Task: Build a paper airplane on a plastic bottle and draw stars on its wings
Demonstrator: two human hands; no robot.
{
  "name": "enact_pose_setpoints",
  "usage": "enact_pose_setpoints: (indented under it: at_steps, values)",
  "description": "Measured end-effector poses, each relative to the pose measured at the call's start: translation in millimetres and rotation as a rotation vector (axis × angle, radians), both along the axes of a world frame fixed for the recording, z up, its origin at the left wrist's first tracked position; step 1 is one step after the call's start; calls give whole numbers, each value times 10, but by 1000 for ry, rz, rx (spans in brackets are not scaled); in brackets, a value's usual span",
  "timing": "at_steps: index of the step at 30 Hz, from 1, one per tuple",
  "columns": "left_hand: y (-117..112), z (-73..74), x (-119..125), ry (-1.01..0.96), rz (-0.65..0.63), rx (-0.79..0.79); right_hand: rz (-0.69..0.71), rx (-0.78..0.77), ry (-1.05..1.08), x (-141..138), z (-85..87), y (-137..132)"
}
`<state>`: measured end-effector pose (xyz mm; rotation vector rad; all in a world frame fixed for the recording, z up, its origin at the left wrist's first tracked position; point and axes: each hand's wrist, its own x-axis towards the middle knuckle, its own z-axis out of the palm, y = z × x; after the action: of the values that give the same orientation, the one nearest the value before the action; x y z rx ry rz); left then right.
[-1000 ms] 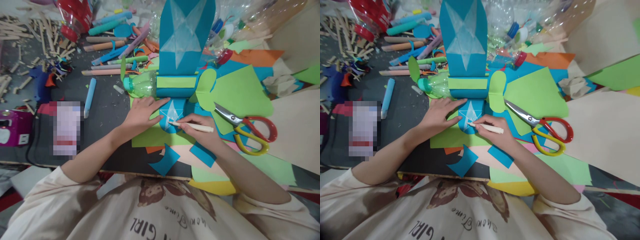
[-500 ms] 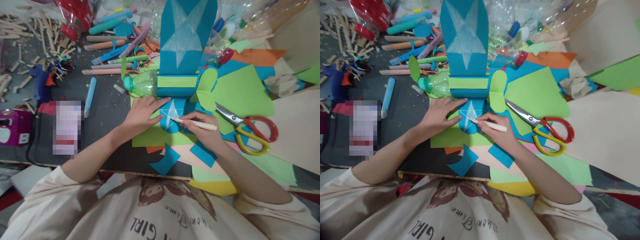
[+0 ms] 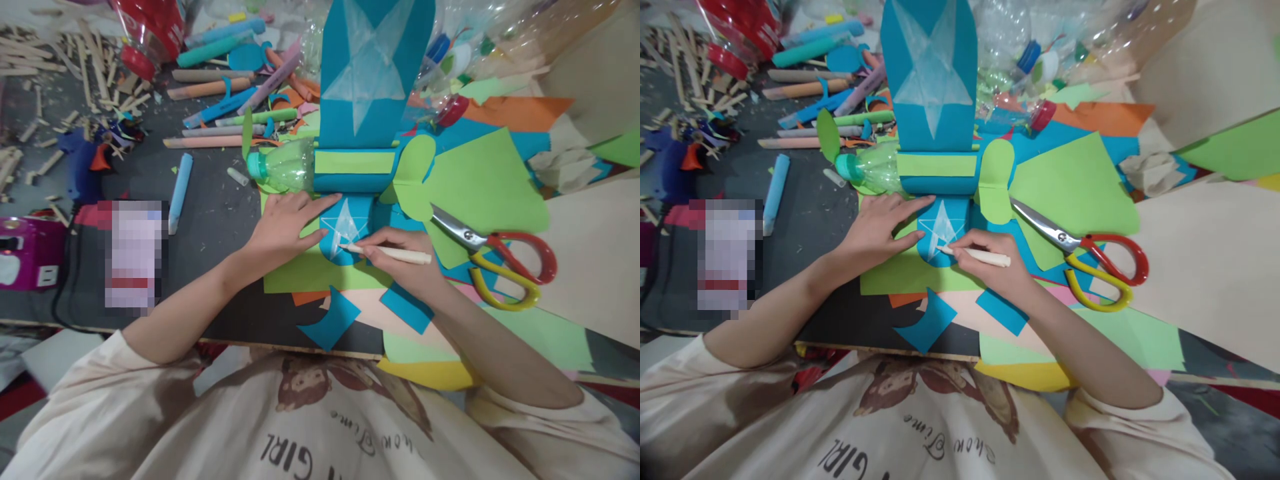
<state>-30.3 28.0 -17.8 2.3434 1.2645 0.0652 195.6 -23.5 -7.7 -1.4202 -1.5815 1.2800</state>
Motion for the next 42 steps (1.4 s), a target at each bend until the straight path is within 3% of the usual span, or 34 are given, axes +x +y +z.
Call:
enact_pose_setpoints:
  at_steps: [12,21,30,42]
  values:
    - [-4,26,16,31,6,-20,37,-31,23,19,-23,0]
    - [3,4,-1,28,-11,5,-81,1,58,38,-93,1]
    - [-3,4,13,27,-1,-5,-44,23,23,7,-3,14]
    - [0,-10,2,10,-3,0,-15,-14,30,28,-33,-6]
